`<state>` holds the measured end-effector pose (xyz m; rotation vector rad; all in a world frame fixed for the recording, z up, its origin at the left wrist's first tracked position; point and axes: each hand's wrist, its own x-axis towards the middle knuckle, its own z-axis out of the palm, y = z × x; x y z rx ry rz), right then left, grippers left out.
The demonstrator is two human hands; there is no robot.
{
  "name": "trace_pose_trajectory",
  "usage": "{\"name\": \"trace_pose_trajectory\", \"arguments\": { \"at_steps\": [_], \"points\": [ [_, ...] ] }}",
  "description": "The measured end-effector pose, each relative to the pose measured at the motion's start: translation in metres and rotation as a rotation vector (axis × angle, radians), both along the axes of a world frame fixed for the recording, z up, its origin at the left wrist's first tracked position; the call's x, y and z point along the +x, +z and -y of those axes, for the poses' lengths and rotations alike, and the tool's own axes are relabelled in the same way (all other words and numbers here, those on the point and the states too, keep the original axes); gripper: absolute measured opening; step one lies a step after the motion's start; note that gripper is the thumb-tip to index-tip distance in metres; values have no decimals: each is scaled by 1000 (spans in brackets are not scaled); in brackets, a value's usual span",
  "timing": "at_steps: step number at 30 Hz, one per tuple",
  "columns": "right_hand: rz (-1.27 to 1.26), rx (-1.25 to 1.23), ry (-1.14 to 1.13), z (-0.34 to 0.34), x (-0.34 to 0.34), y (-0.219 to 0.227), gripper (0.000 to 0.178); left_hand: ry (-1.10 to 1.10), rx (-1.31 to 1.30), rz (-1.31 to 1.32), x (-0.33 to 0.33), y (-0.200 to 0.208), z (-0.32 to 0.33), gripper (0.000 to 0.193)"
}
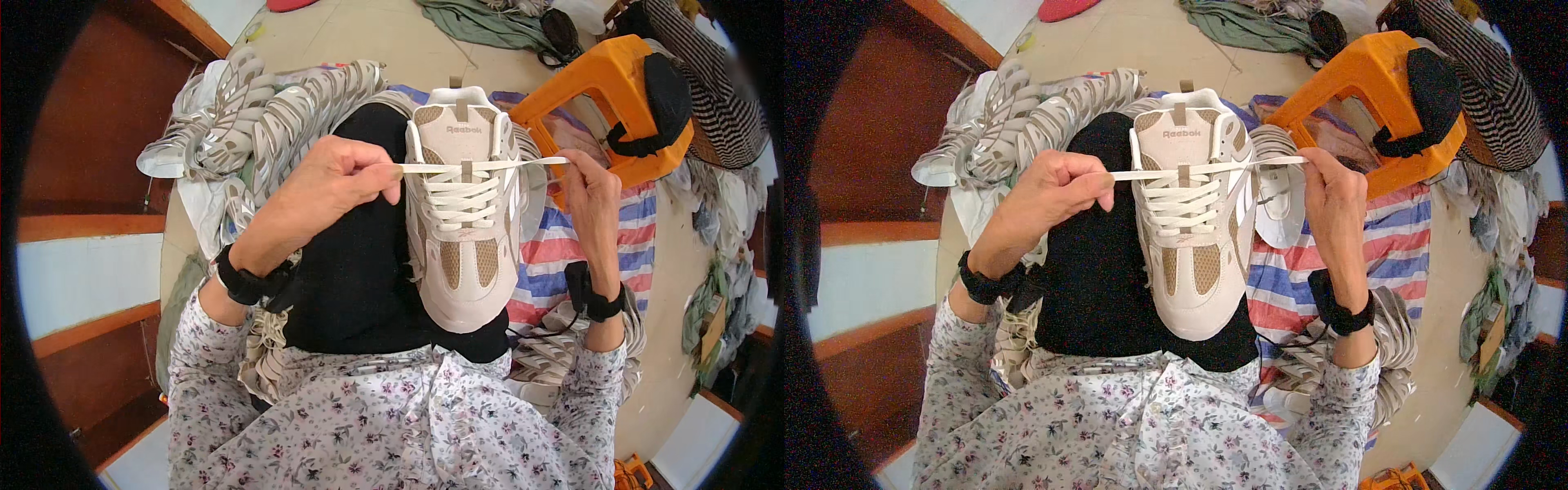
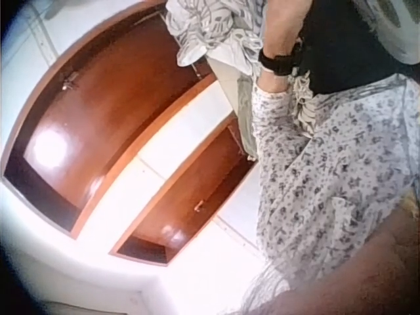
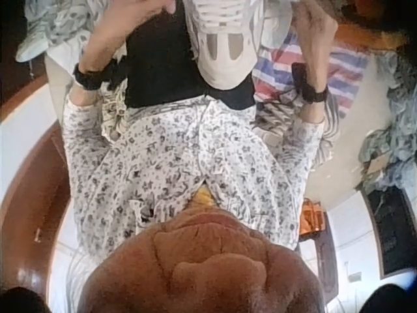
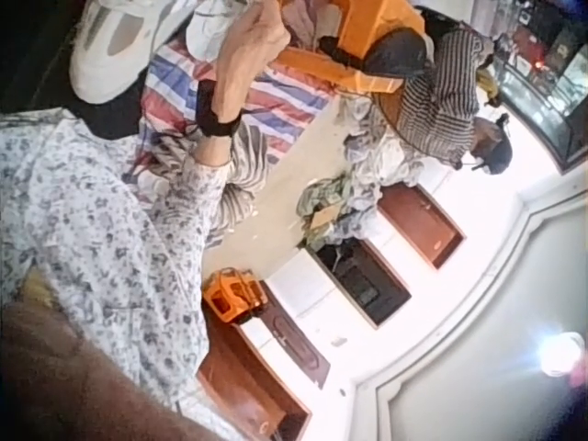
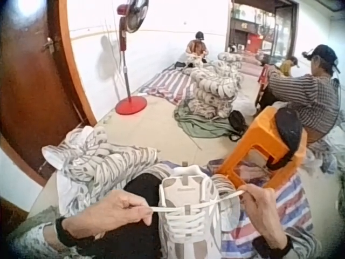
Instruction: Thread laces through the eyelets of a shoe upper.
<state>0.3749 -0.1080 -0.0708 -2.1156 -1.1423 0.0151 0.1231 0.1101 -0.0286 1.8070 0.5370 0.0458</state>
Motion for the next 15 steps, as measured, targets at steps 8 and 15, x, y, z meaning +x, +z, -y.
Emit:
{"name": "trace_pose_trajectory", "arguments": {
  "at_steps": [8, 15],
  "points": [
    [-638, 71, -14, 4, 30, -26, 15, 161, -654, 110, -41, -27, -13, 20],
    [-1710, 932, 84, 43, 77, -40, 34, 754, -1187, 770, -167, -28, -86, 25]
  ]
}}
